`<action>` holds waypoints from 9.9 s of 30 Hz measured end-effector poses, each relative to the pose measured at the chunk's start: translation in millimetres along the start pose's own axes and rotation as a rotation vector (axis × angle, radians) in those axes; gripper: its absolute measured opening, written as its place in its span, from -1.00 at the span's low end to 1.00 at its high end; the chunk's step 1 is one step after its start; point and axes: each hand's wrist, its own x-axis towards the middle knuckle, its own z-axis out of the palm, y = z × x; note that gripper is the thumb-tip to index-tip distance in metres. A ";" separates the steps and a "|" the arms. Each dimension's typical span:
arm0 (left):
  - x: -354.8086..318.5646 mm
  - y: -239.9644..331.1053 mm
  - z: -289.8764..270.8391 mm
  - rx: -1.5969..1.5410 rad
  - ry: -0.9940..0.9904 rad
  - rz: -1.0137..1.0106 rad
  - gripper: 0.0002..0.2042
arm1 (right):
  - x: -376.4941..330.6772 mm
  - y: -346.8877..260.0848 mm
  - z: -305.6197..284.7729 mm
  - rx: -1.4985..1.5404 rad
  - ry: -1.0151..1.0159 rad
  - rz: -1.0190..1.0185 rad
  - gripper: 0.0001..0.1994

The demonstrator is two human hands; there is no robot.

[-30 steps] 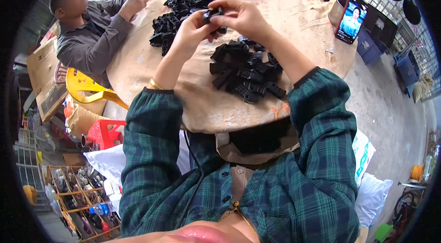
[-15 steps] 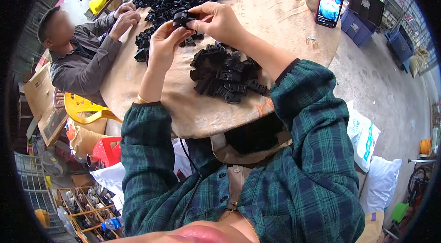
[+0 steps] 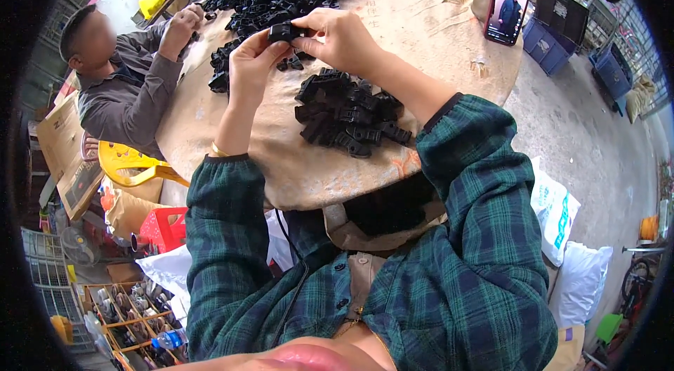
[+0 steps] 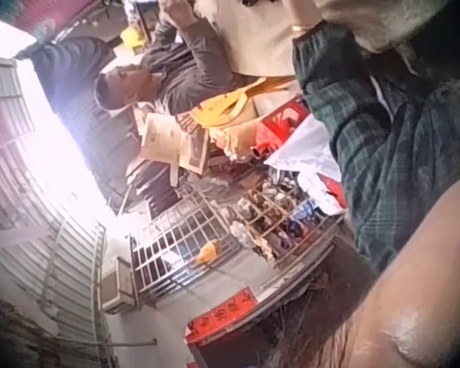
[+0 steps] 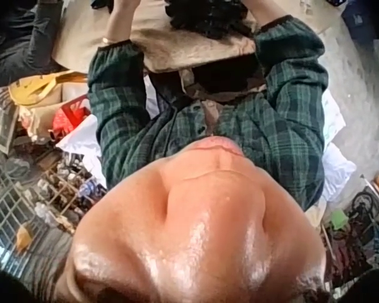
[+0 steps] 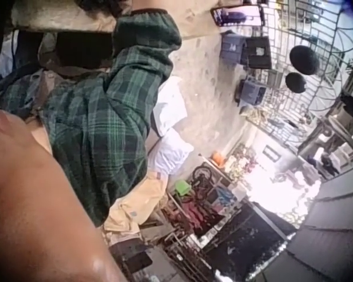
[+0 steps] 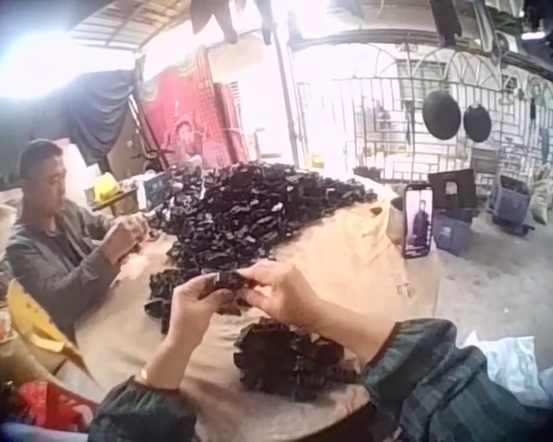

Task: Sorting and inspecting small black plastic components on a production floor table.

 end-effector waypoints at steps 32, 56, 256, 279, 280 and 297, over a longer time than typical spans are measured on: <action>-8.7 -10.7 -13.2 1.132 -0.099 0.118 -0.67 | 64.5 166.5 -4.5 -0.877 -0.426 0.267 -0.49; -4.4 -25.6 -3.4 1.227 -0.100 0.344 -0.82 | -2.6 100.4 -41.4 -0.243 -0.339 0.498 -0.65; -3.6 -23.1 -15.5 1.259 0.142 0.261 -0.69 | 79.1 55.0 74.1 -0.567 -0.381 -0.106 -0.74; -4.9 -10.8 19.0 0.023 0.163 -0.044 -0.83 | 4.6 18.2 1.5 0.328 -0.195 0.561 -0.79; -6.0 -9.5 19.7 -0.096 0.190 -0.095 -0.84 | 2.8 12.4 3.0 0.295 -0.144 0.483 -0.81; -3.5 -4.2 10.9 -0.020 0.087 0.037 -0.71 | -0.3 0.2 1.5 0.063 -0.067 0.305 -0.81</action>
